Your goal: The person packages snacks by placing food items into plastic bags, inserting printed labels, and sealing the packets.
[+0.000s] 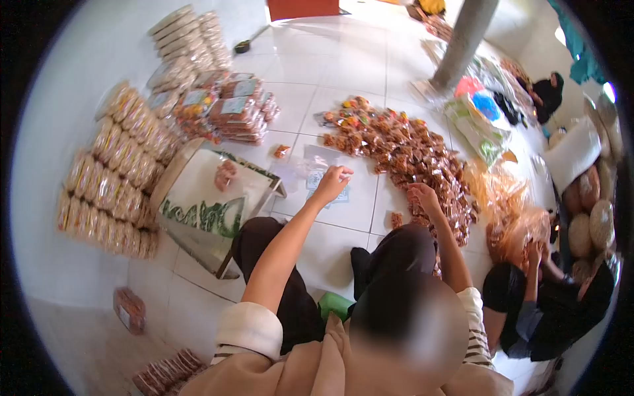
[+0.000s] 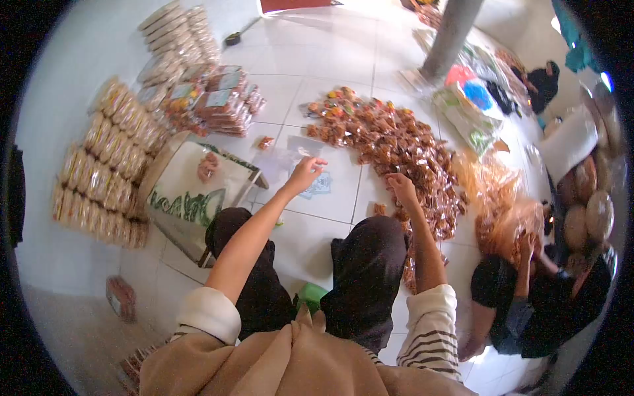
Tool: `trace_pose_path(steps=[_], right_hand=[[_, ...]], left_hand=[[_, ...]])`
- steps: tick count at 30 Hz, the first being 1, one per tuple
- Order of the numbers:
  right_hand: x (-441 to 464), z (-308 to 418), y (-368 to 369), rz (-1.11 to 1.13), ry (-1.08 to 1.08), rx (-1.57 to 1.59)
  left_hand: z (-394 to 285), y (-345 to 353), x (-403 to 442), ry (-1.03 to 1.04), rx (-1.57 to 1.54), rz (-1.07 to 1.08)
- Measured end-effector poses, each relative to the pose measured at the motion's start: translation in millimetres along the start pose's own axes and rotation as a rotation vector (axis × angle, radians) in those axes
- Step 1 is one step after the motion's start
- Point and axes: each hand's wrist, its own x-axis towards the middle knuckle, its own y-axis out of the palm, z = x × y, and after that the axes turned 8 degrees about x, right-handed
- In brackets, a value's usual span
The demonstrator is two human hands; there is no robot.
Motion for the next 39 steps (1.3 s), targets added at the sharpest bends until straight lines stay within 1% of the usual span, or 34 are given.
trace_pose_path(steps=[2, 3, 4, 5, 7, 8, 9, 10, 11, 13, 14, 15, 17, 18, 19, 21, 22, 24, 25, 27, 28, 29, 31, 32, 33, 34, 35, 37, 39], right_hand=[[-8, -31, -13, -0.088, 0.039, 0.034], [-13, -47, -17, -0.152, 0.056, 0.045], [-17, -63, -17, -0.212, 0.054, -0.016], [-24, -80, -16, -0.233, 0.094, -0.005], [-35, -101, -8, -0.331, 0.075, -0.262], [-36, -119, -5, -0.343, -0.006, -0.412], [-35, -137, -1, -0.318, 0.013, -0.459], [-37, -149, 5, -0.314, -0.030, -0.513], [-37, -160, 13, -0.307, -0.075, -0.566], [-36, -177, 27, -0.309, -0.031, -0.563], [-33, -182, 32, -0.314, -0.020, -0.561], [-31, -182, 37, -0.308, 0.003, -0.562], [-24, -181, 43, -0.324, 0.142, -0.690], [-20, -183, 46, -0.355, 0.155, -0.720], [-15, -185, 50, -0.344, 0.165, -0.717], [-6, -187, 55, -0.472, 0.256, -0.598], [-2, -191, 55, -0.466, 0.260, -0.593], [6, -189, 51, -0.482, 0.200, -0.319], [11, -185, 51, -0.479, 0.194, -0.318], [19, -173, 50, -0.443, 0.255, 0.024], [24, -168, 52, -0.445, 0.224, 0.016], [29, -161, 52, -0.441, 0.202, 0.015], [42, -138, 57, -0.365, 0.221, 0.297], [47, -122, 58, -0.355, 0.192, 0.298], [51, -95, 58, -0.283, 0.135, 0.371], [54, -70, 57, -0.206, 0.078, 0.441], [57, -45, 58, -0.189, 0.046, 0.439], [60, 6, 62, -0.059, -0.006, 0.771], [55, 61, 64, 0.030, -0.063, 0.705]], left_hand=[[12, 36, 1, -0.071, -0.033, 0.107], [18, 54, 1, -0.072, -0.035, 0.150], [26, 74, 1, -0.076, -0.063, 0.178], [34, 95, -1, -0.086, -0.095, 0.207], [50, 142, -6, -0.083, -0.098, 0.257], [53, 164, -9, -0.131, -0.114, 0.279], [55, 185, -13, -0.181, -0.130, 0.298], [60, 205, -15, -0.211, -0.152, 0.392], [61, 228, -17, -0.227, -0.163, 0.420], [57, 267, -24, -0.415, -0.264, 0.384], [55, 284, -27, -0.431, -0.269, 0.404], [49, 296, -27, -0.409, -0.223, 0.330], [36, 311, -25, -0.363, -0.129, 0.175], [33, 317, -24, -0.434, -0.111, 0.172], [32, 320, -21, -0.447, -0.108, 0.178], [36, 325, -18, -0.586, -0.197, 0.120], [40, 326, -18, -0.593, -0.191, 0.122], [48, 325, -14, -0.541, -0.035, 0.115], [54, 323, -9, -0.541, -0.034, 0.108], [60, 308, 7, -0.700, -0.609, 0.164], [55, 299, 14, -0.629, -0.512, 0.112], [49, 289, 22, -0.614, -0.513, 0.096], [25, 253, 42, -0.671, -0.896, 0.042], [15, 236, 52, -0.614, -0.908, 0.021], [11, 220, 60, -0.587, -0.907, 0.001], [7, 203, 68, -0.484, -0.877, -0.027], [2, 185, 75, -0.382, -0.844, -0.058], [-6, 146, 87, -0.322, -0.794, -0.125], [-28, 95, 95, -0.092, -0.547, -0.294]])
